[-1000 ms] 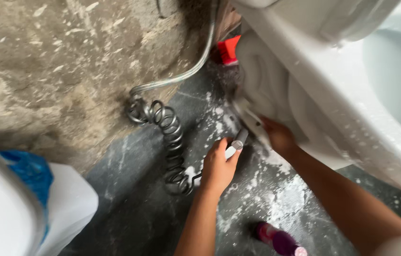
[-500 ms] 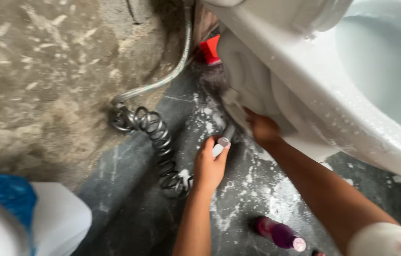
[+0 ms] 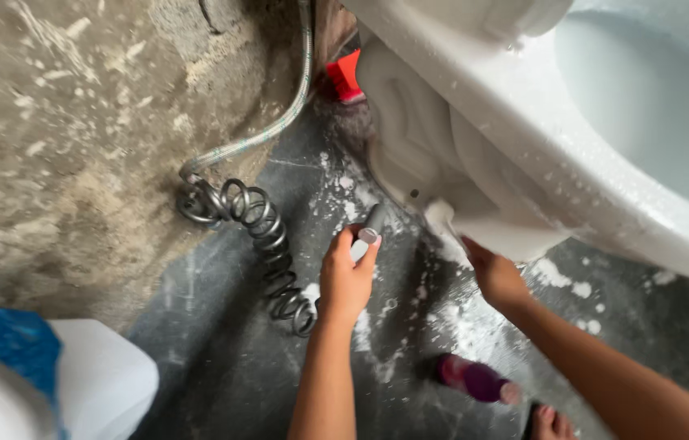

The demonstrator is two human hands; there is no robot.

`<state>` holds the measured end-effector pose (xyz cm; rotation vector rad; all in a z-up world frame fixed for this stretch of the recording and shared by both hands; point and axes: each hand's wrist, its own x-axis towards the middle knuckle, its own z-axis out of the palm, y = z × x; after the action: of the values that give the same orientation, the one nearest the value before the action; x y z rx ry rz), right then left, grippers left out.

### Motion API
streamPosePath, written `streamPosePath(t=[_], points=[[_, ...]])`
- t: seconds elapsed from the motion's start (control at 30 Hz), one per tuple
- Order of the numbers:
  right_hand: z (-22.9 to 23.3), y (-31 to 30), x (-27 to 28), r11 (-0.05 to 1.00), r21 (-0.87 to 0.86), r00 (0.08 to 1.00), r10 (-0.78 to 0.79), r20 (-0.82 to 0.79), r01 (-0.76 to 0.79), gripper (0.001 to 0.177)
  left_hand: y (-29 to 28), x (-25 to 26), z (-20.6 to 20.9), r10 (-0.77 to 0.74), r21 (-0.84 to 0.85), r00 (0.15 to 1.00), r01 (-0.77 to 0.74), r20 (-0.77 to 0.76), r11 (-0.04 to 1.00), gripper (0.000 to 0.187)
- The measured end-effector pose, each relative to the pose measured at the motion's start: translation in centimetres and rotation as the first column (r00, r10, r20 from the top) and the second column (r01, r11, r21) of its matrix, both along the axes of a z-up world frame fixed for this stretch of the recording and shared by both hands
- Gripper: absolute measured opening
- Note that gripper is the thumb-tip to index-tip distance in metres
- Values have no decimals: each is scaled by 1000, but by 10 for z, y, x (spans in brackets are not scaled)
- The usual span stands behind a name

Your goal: The person cleans a toilet by scrubbing the lid, seat, and base with a brush, applying liquid cleaner, and rinsing surfaces with a handheld sprayer.

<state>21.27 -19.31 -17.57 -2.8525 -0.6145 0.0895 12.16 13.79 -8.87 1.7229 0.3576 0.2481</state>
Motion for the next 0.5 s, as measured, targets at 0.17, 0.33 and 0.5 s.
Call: streamPosePath(t=[0.17, 0.33, 0.5], points=[[55, 36, -19, 918, -389, 936, -202, -289, 78, 57, 3, -4, -2, 0, -12, 1000, 0, 12, 1000, 35], [70, 51, -16, 876, -482, 956, -155, -247, 18, 63, -7, -8, -3, -29, 25, 999, 29, -25, 999, 36], [107, -48, -71, 714, -700, 850, -365, -379, -5, 69, -5, -10, 3, -42, 6, 998, 42, -39, 999, 37]])
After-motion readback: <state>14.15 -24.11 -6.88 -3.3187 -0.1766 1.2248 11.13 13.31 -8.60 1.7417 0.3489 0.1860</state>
